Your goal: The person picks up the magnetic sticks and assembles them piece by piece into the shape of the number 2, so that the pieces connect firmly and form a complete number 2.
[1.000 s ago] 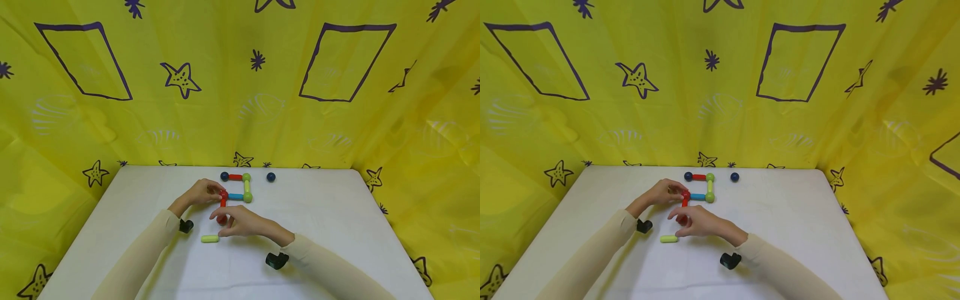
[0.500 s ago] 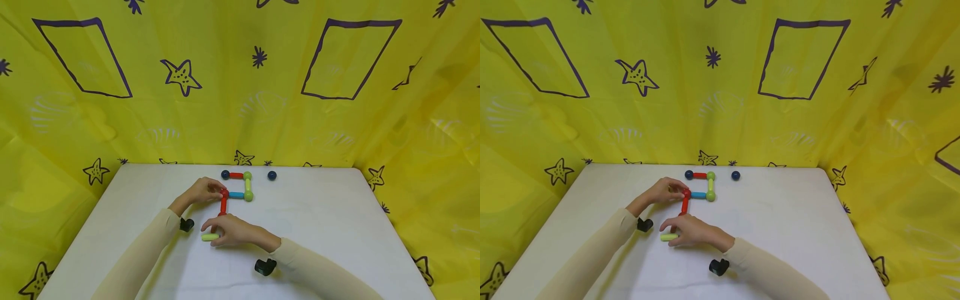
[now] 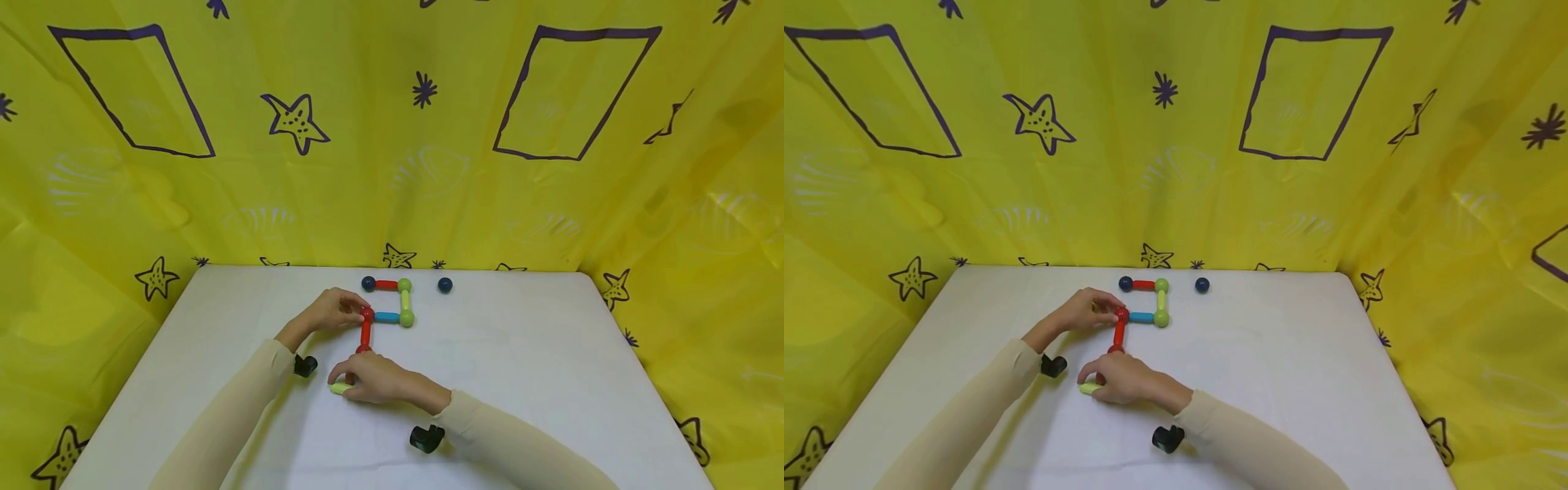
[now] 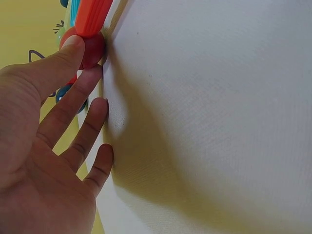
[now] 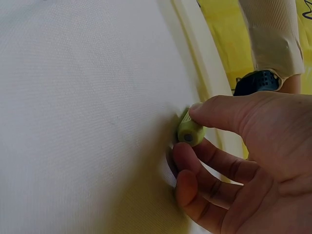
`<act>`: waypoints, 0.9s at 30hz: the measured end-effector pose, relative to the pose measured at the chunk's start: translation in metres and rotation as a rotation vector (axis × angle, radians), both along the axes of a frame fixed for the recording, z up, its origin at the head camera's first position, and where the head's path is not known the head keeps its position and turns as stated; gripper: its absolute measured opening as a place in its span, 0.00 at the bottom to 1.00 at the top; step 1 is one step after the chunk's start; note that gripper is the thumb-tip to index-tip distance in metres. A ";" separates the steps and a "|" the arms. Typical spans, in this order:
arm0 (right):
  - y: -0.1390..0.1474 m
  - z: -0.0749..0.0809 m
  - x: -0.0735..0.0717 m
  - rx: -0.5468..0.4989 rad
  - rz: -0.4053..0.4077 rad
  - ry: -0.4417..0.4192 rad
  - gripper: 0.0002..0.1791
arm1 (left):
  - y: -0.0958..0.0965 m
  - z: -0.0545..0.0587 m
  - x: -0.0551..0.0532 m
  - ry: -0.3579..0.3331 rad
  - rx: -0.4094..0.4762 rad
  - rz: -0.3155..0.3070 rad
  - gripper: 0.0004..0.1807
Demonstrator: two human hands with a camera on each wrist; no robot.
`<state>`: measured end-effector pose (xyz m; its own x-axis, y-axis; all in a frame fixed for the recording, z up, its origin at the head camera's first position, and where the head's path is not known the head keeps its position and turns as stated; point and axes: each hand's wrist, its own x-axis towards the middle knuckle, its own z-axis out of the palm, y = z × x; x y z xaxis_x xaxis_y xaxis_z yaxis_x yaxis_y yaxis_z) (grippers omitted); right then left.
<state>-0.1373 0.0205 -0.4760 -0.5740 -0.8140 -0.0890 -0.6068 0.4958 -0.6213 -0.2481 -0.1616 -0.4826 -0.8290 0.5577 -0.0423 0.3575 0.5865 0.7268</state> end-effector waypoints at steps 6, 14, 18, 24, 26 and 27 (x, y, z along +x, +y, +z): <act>0.000 0.002 0.002 0.022 -0.001 0.027 0.17 | 0.001 0.003 0.000 -0.009 -0.006 0.008 0.14; -0.002 0.003 0.005 0.042 -0.019 0.040 0.16 | 0.002 0.003 0.001 -0.010 0.000 0.013 0.14; -0.001 0.005 0.008 0.045 -0.031 0.019 0.16 | 0.002 0.003 0.001 0.006 -0.002 0.007 0.14; 0.000 0.006 0.011 0.015 -0.012 -0.011 0.16 | 0.001 0.003 0.002 0.008 0.008 -0.002 0.14; 0.002 0.006 0.012 -0.021 -0.006 -0.019 0.16 | 0.001 0.002 0.002 0.009 0.012 -0.008 0.13; 0.003 0.005 0.012 -0.043 -0.008 -0.025 0.16 | 0.001 0.002 0.002 0.011 0.014 -0.014 0.13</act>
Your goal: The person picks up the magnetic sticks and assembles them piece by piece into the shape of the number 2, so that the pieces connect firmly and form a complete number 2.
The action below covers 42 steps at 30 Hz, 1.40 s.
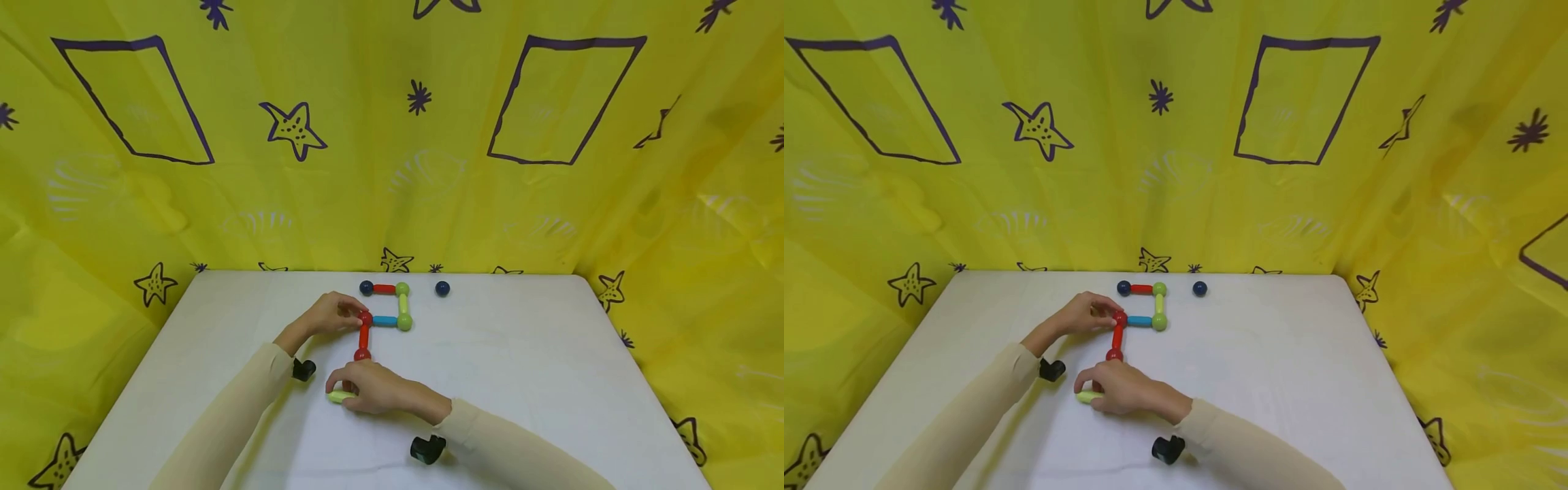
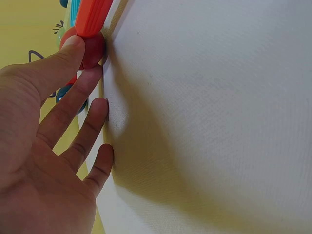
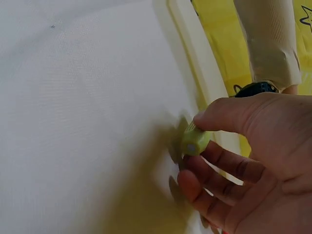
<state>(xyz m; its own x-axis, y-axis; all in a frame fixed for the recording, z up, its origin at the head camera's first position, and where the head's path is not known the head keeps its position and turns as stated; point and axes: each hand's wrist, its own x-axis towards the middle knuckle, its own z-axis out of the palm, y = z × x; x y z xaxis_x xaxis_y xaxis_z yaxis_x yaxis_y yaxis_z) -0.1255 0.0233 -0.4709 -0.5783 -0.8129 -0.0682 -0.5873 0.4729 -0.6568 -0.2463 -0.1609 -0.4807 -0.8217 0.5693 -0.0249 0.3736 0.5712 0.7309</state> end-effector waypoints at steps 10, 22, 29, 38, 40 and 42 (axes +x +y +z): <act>0.023 0.000 -0.005 -0.213 -0.133 -0.167 0.15 | -0.001 -0.003 0.001 0.006 0.002 -0.020 0.13; 0.075 0.008 -0.027 -0.331 -0.310 -0.132 0.16 | -0.002 -0.004 0.002 -0.004 -0.011 0.002 0.14; 0.091 0.008 -0.034 -0.342 -0.334 -0.125 0.16 | -0.001 -0.002 0.002 -0.030 -0.014 0.014 0.14; 0.091 0.010 -0.038 -0.271 -0.325 -0.099 0.16 | 0.000 -0.001 0.001 -0.017 -0.019 0.013 0.14; 0.090 0.010 -0.040 -0.254 -0.323 -0.092 0.16 | 0.000 -0.001 0.001 -0.015 -0.017 0.012 0.14; 0.088 0.009 -0.042 -0.247 -0.312 -0.082 0.15 | 0.000 -0.001 0.001 -0.012 -0.014 0.010 0.14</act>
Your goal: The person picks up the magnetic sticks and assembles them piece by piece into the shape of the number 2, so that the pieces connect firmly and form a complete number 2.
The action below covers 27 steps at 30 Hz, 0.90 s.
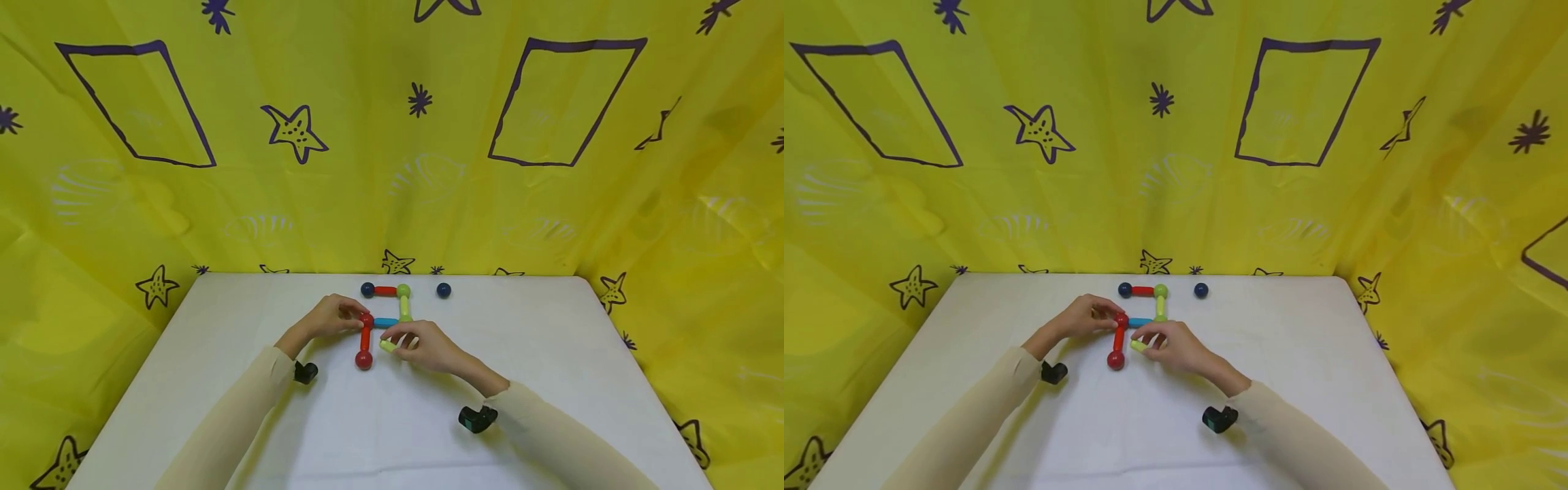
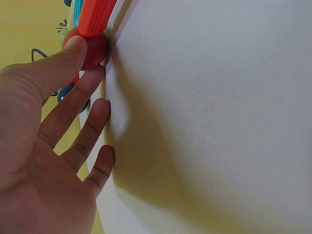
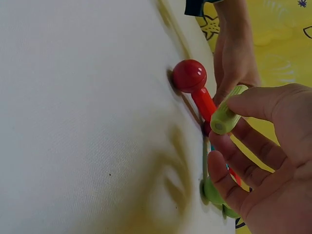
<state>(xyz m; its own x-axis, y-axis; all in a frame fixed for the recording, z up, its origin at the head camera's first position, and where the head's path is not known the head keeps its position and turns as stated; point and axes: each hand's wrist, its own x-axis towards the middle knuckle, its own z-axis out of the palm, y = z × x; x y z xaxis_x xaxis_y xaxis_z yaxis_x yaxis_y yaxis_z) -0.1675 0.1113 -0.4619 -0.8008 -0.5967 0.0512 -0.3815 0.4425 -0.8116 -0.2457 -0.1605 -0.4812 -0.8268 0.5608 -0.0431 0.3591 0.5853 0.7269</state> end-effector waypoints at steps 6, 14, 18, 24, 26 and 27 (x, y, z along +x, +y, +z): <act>-0.006 -0.006 -0.005 0.020 0.038 -0.002 0.12 | 0.000 0.001 0.001 -0.005 0.001 0.008 0.14; -0.014 -0.013 -0.009 0.071 0.089 -0.043 0.11 | 0.000 0.002 0.002 0.004 0.001 0.004 0.14; -0.017 -0.015 -0.008 0.109 0.107 -0.043 0.12 | 0.000 0.000 0.000 0.008 -0.002 0.004 0.14; -0.019 -0.015 -0.008 0.126 0.131 -0.037 0.11 | 0.000 -0.001 0.000 0.008 0.006 0.006 0.15; -0.020 -0.014 -0.009 0.129 0.134 -0.037 0.11 | 0.000 -0.001 0.000 0.008 0.009 0.008 0.14; -0.020 -0.015 -0.009 0.133 0.132 -0.040 0.11 | 0.000 -0.001 0.000 0.006 0.009 0.009 0.14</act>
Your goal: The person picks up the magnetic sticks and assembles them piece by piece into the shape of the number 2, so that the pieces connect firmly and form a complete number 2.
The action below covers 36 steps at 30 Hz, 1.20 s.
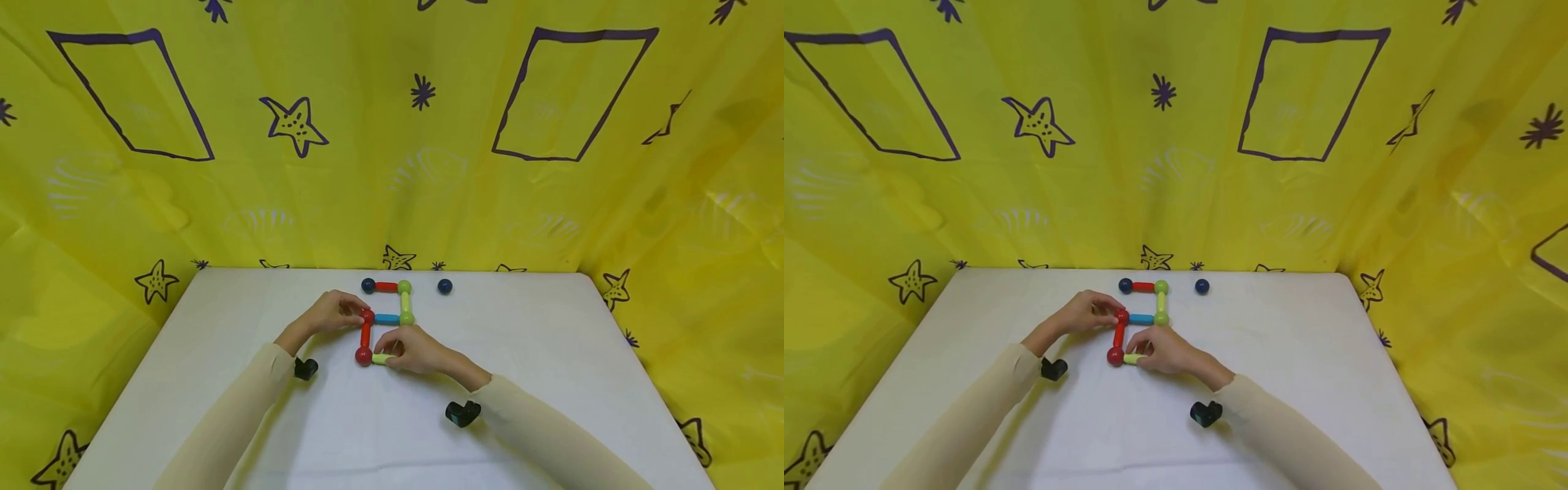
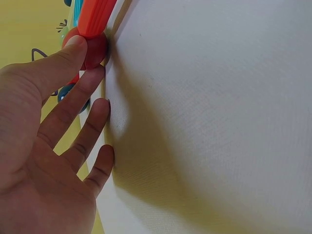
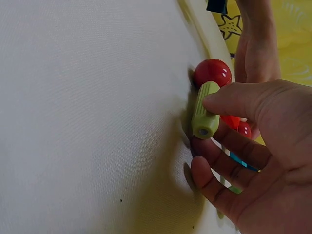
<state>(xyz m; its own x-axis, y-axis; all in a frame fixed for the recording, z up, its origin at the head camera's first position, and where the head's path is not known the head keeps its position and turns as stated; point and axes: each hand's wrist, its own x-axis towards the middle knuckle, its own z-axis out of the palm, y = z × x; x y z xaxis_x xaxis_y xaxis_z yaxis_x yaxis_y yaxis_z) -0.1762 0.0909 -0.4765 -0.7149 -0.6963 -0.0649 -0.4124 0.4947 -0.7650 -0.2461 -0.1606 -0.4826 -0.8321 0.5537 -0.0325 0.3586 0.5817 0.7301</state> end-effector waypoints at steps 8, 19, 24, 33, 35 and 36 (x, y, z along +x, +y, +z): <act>0.000 -0.001 0.001 0.033 -0.013 0.013 0.12 | 0.001 0.000 0.000 -0.032 -0.010 0.026 0.14; 0.001 -0.002 0.001 0.018 -0.012 -0.001 0.11 | 0.001 0.002 0.001 -0.034 -0.019 0.033 0.14; 0.001 -0.003 0.002 0.011 -0.017 -0.011 0.12 | 0.001 0.001 0.000 -0.029 -0.022 0.032 0.14; 0.001 -0.004 0.003 0.005 -0.010 0.000 0.13 | 0.001 0.001 0.001 -0.029 -0.018 0.038 0.14; 0.001 -0.004 0.003 0.003 -0.010 -0.003 0.13 | 0.002 0.001 0.001 -0.026 -0.018 0.039 0.14; 0.002 -0.004 0.003 0.001 -0.011 -0.005 0.13 | 0.002 0.001 0.002 -0.025 -0.018 0.038 0.14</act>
